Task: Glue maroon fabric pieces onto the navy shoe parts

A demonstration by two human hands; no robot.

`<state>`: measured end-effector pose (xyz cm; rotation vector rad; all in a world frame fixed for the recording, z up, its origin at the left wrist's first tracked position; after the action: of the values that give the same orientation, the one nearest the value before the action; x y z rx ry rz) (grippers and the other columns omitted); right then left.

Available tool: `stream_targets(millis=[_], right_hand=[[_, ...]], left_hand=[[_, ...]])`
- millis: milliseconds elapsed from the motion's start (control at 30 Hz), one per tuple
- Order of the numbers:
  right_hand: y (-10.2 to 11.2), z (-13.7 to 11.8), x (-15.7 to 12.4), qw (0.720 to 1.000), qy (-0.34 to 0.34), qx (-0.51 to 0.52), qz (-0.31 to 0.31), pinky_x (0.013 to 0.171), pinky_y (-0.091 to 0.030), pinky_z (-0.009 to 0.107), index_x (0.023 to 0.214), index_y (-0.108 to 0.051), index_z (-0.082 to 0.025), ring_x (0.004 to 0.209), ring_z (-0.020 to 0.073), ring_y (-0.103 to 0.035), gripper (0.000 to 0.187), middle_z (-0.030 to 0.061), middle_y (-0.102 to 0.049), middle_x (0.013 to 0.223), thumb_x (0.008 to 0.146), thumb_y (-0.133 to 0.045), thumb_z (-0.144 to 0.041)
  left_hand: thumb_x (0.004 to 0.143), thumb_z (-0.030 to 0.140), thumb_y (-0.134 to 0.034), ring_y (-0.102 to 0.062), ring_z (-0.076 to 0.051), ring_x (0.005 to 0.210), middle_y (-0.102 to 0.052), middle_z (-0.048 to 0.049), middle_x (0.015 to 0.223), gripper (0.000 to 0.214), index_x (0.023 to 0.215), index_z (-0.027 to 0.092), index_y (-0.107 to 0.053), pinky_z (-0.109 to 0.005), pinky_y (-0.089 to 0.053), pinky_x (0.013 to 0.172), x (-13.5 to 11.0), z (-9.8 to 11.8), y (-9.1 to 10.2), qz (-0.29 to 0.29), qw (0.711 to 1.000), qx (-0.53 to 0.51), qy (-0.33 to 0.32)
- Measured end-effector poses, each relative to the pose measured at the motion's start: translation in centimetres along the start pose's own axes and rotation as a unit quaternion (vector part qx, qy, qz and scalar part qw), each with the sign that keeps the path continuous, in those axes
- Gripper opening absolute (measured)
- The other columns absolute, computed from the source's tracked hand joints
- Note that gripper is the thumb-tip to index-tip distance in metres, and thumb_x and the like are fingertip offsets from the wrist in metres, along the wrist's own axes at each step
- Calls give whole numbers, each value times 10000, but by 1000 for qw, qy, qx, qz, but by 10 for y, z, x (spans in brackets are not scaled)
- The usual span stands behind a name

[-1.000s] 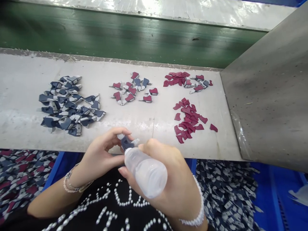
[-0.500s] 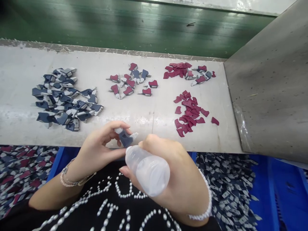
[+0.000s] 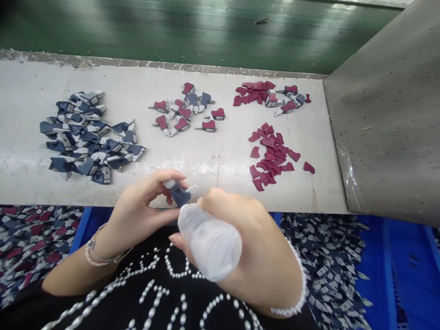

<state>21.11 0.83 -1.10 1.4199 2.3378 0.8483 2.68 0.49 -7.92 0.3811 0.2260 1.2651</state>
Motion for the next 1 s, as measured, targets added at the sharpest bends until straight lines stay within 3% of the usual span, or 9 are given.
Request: stream_targets(millis=[200,467,1000], right_hand=[[8,-2,1,999,-8,2,39,476,-482,222,891,-530,-269,497,83,-576,238,-95,-594,684,864,-760,-326],[0,-7,-2,999,21,-25,8,539,-518,247,874,-514,-252,562,112,-611,240,-62,-611,731,870,-751,-292],[4,-7,-1,999,10,-22,29,471,-509,239,906,-514,-277,516,108,-608,286,-79,-619,711,841,-773,-379]], left_hand=[[783,85,-771,-625,-99,734,-687,-9,1055,488,1197,237,-565,-240,-554,707,2,4,-1,20,1000,18,-8],[771,56,-769,-617,-105,764,-689,-3,1058,547,1232,253,-549,-235,-557,720,1,5,0,18,1000,14,-17],[767,59,-776,-603,-106,740,-687,-2,1049,554,1232,258,-549,-240,-556,714,1,7,3,27,999,26,-12]])
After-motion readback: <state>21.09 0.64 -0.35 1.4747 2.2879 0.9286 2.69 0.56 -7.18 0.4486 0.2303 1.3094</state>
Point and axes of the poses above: each hand's wrist, its own x-axis towards the middle knuckle, its own y-axis out of the back of the hand, z = x × y, the point moved 4 cm from there along x, towards the middle knuckle
